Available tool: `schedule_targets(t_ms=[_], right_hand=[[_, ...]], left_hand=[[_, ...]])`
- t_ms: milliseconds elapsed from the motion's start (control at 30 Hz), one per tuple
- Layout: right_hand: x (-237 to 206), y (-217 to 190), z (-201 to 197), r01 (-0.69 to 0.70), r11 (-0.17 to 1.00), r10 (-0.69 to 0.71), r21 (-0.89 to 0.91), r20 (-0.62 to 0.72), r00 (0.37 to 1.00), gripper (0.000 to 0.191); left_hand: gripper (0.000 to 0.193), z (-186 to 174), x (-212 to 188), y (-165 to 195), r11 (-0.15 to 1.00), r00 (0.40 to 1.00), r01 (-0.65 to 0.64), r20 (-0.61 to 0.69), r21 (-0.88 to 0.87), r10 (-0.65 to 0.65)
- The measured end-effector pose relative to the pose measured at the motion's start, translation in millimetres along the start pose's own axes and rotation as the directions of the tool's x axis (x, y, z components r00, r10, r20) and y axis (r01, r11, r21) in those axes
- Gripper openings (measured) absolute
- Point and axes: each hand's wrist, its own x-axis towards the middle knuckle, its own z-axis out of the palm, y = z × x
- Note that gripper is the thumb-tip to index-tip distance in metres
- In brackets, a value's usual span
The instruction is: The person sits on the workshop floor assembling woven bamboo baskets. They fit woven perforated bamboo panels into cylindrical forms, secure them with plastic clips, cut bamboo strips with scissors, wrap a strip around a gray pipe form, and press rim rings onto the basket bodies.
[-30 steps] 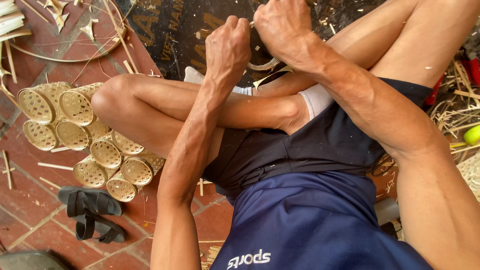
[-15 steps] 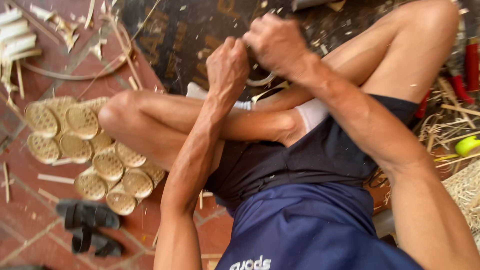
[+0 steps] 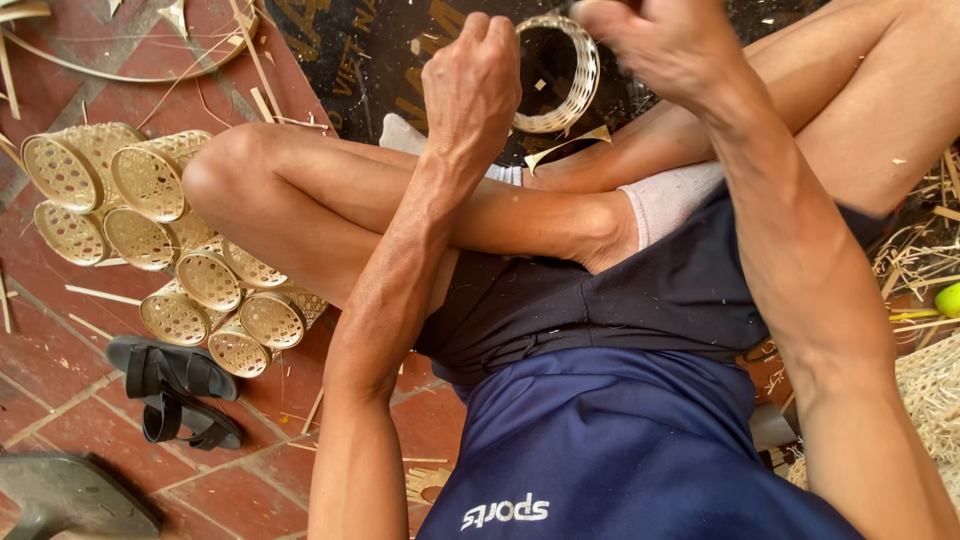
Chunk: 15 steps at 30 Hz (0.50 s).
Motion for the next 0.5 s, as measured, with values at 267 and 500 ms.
schedule_targets(t_ms=[267,500], right_hand=[[-35,-15,21,0.058,0.968,-0.047,0.246,-0.051,0.998,0.044],[-12,-13,35,0.108,0.699,-0.364,-0.707,-0.222,0.904,0.033]], left_hand=[[0.015,1,6,-4,0.995,0.995,0.087,-0.039,-0.047,-0.088],[0.009,-5,4,2,0.995,0.991,0.081,-0.11,0.052,-0.075]])
